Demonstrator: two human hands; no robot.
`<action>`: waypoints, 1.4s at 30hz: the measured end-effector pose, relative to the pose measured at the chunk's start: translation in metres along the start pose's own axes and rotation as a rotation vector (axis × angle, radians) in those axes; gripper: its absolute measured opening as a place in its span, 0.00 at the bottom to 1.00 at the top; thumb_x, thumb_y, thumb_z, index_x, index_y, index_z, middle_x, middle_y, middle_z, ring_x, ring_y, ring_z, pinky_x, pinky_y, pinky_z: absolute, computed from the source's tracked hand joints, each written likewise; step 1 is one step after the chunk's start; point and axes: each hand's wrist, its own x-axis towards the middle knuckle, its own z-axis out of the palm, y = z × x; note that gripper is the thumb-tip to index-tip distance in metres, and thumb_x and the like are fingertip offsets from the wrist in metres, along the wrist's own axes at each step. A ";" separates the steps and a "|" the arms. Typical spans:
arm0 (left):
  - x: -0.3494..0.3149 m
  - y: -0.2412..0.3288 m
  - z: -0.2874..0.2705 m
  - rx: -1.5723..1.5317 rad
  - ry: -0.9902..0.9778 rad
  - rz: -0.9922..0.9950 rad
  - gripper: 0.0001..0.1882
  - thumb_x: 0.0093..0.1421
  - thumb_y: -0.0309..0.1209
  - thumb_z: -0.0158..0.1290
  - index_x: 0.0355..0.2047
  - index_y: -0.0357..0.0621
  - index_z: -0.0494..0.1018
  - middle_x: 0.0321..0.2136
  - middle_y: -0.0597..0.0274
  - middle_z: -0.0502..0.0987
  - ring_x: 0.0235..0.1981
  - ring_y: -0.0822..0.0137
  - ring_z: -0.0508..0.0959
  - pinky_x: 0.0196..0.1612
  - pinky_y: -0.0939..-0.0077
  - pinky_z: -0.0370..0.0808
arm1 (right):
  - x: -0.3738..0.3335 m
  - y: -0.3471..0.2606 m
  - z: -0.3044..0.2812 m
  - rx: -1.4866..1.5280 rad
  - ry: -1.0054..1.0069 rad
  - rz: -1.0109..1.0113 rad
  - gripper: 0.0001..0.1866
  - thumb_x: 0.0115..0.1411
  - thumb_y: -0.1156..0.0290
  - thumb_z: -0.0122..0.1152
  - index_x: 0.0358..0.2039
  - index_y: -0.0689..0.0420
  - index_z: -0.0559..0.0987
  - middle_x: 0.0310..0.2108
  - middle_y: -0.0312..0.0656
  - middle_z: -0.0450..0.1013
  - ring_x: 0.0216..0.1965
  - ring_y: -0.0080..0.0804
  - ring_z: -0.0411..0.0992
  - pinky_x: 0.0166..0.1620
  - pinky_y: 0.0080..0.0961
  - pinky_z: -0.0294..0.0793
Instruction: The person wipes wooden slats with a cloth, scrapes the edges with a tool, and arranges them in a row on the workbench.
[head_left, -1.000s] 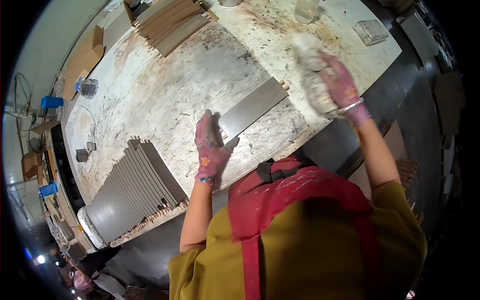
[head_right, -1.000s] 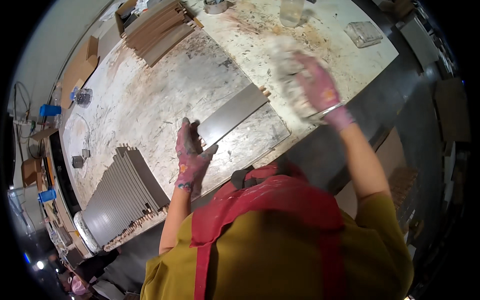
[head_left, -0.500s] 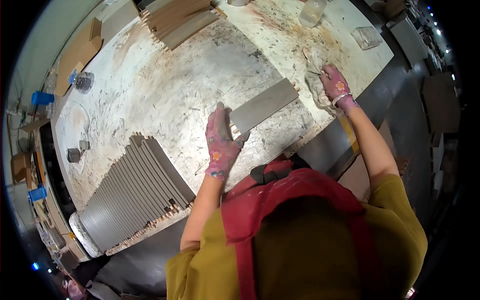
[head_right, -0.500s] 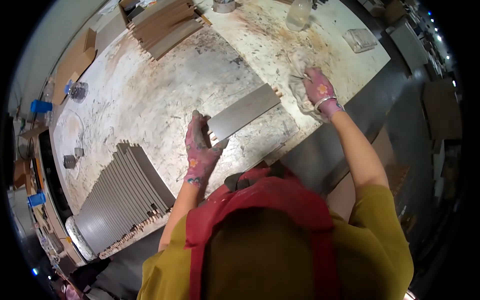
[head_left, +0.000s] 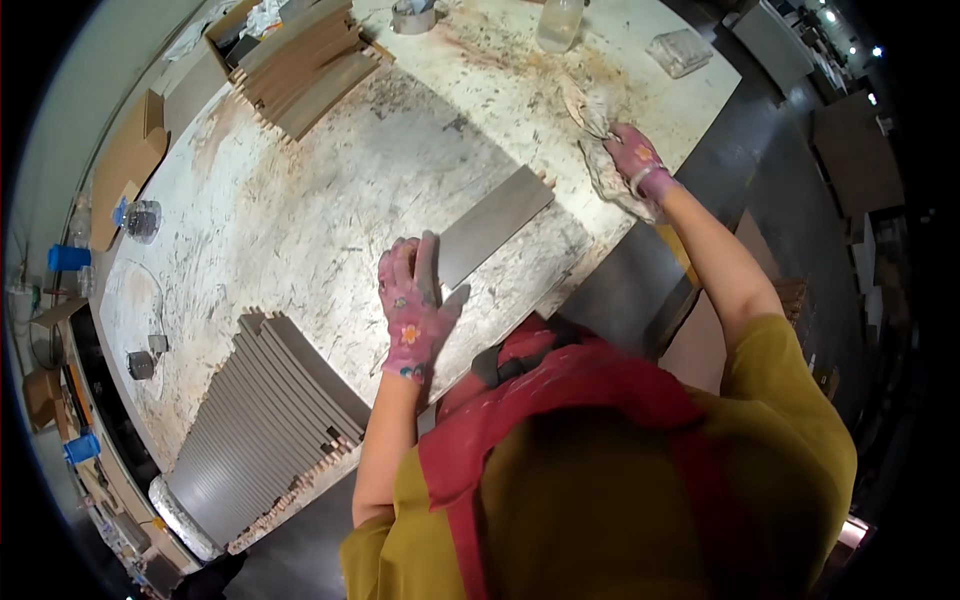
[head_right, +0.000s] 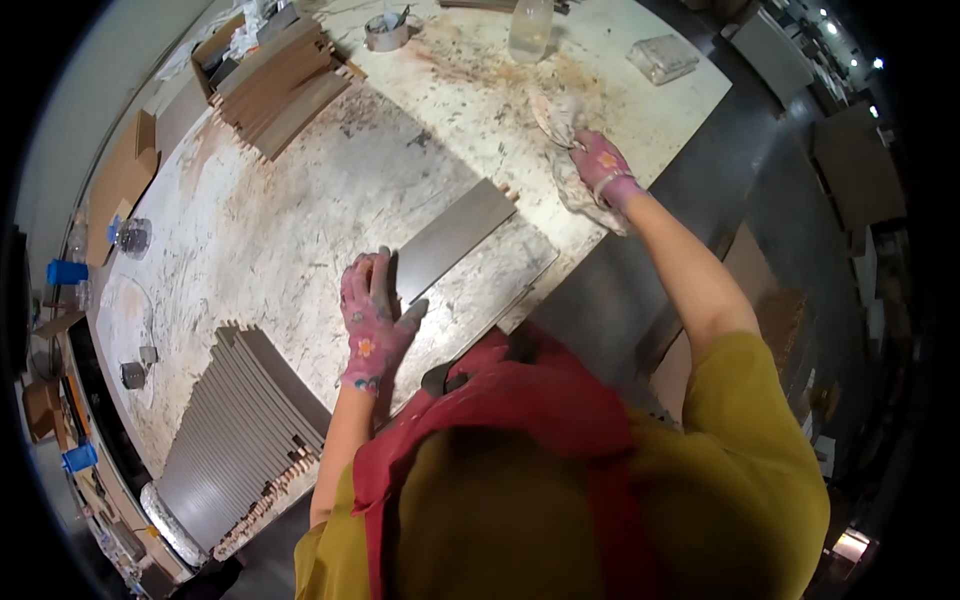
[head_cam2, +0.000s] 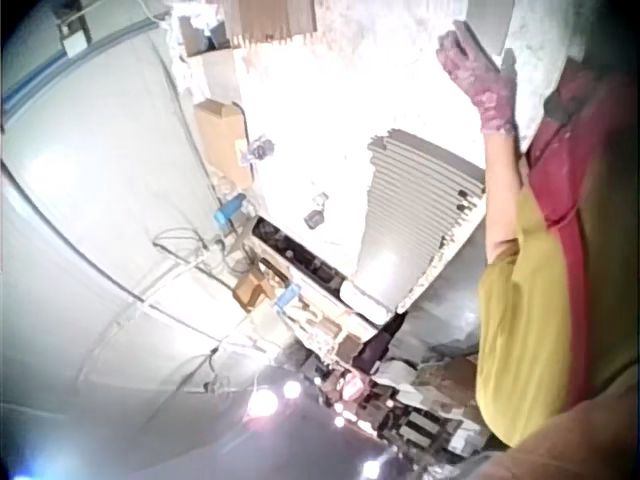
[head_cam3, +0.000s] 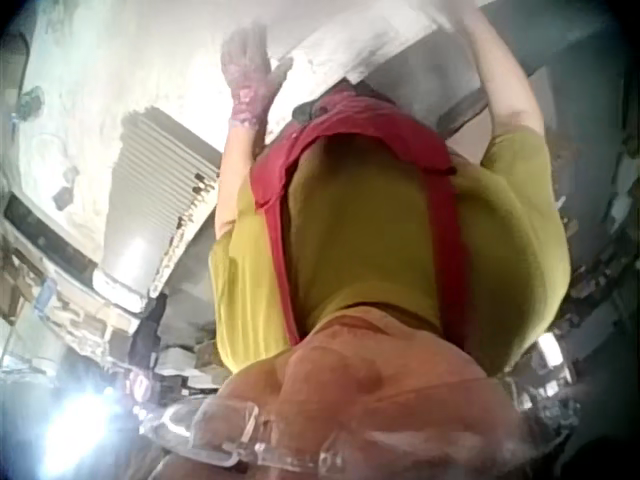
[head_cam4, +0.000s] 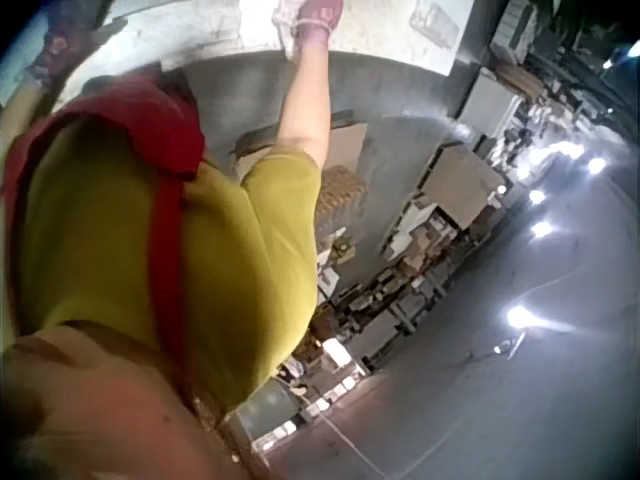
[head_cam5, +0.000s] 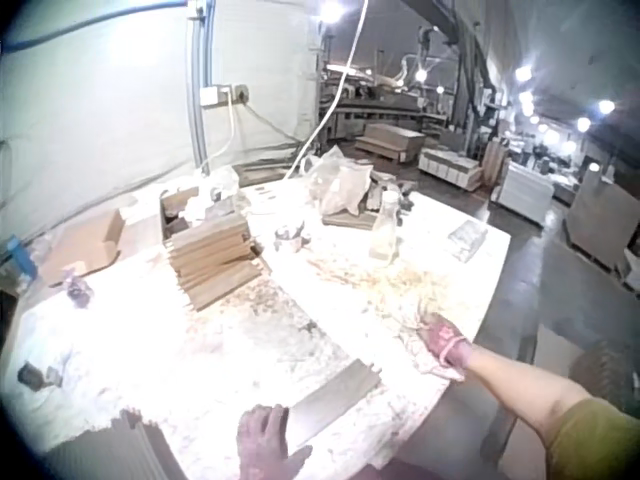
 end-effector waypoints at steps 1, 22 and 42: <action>0.002 0.003 0.000 0.115 -0.026 0.050 0.41 0.42 0.36 0.64 0.58 0.41 0.63 0.50 0.48 0.67 0.49 0.49 0.69 0.53 0.57 0.67 | -0.002 0.005 -0.006 0.067 0.043 -0.064 0.24 0.54 0.66 0.54 0.52 0.59 0.72 0.49 0.54 0.72 0.52 0.46 0.69 0.55 0.30 0.66; -0.019 0.010 -0.015 -2.287 -0.160 -1.459 0.30 0.63 0.53 0.43 0.56 0.44 0.64 0.47 0.45 0.73 0.42 0.45 0.76 0.37 0.51 0.75 | 0.017 -0.061 0.066 -0.048 -0.011 -0.308 0.17 0.59 0.61 0.54 0.44 0.58 0.74 0.36 0.51 0.76 0.35 0.44 0.76 0.39 0.33 0.77; -0.068 -0.045 -0.014 -1.399 -0.186 -0.719 0.26 0.64 0.42 0.48 0.57 0.37 0.63 0.48 0.50 0.71 0.46 0.58 0.73 0.47 0.67 0.72 | -0.003 -0.089 0.035 0.160 -0.094 -0.216 0.25 0.60 0.58 0.56 0.54 0.57 0.71 0.53 0.51 0.69 0.55 0.47 0.67 0.57 0.32 0.66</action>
